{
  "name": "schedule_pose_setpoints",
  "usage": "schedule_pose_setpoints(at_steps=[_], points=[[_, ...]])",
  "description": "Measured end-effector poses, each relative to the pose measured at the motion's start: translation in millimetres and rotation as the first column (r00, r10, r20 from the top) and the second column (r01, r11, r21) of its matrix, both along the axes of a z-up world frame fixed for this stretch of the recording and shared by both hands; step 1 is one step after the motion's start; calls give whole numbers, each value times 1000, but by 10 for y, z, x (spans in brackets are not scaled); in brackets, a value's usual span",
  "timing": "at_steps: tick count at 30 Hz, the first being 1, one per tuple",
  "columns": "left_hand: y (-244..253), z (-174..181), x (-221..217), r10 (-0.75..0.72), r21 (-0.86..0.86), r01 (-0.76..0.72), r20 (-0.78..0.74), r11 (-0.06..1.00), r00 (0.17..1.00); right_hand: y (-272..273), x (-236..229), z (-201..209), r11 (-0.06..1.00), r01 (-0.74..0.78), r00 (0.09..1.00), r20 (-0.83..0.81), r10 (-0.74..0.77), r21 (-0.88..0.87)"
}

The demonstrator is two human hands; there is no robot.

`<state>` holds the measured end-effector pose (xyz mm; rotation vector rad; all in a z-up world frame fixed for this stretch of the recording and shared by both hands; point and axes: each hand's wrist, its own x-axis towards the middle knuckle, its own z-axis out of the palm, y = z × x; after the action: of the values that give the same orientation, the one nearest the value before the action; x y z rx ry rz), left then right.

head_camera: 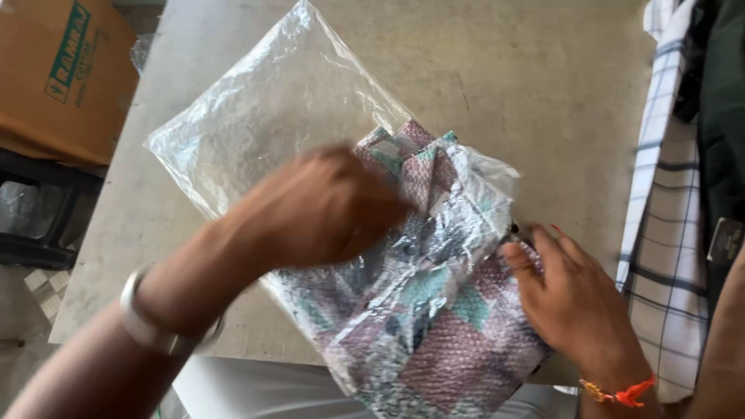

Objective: Packing a shirt into a clear plastic bag on a table.

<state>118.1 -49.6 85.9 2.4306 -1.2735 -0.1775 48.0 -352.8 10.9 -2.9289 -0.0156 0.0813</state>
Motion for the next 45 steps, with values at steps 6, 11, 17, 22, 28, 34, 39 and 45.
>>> schedule_pose_setpoints(at_steps=[6,11,17,22,28,34,39,45], points=[[-485,-620,1188,25,41,-40,321,998,947,93,85,67,975,192,971,-167,-172,112],[-579,-530,1274,122,398,-129,43,908,992,-19,253,-209,961,-140,971,223,87,236],[-543,-522,1229,143,212,-160,91,964,985,298,246,4,937,-139,987,117,106,322],[-625,-573,1236,107,153,-123,110,980,988,257,199,-72,846,-276,950,264,167,457],[-728,-526,1197,67,90,-73,69,993,995,199,181,-137,791,-338,934,281,218,510],[-729,-463,1161,60,57,-62,39,996,997,318,188,80,817,-161,987,108,121,554],[-791,-510,1187,15,6,-15,78,1000,997,198,185,-125,782,-398,904,350,246,479],[-829,-452,1143,-42,-53,46,77,998,996,169,189,-173,785,-177,982,60,177,593]])
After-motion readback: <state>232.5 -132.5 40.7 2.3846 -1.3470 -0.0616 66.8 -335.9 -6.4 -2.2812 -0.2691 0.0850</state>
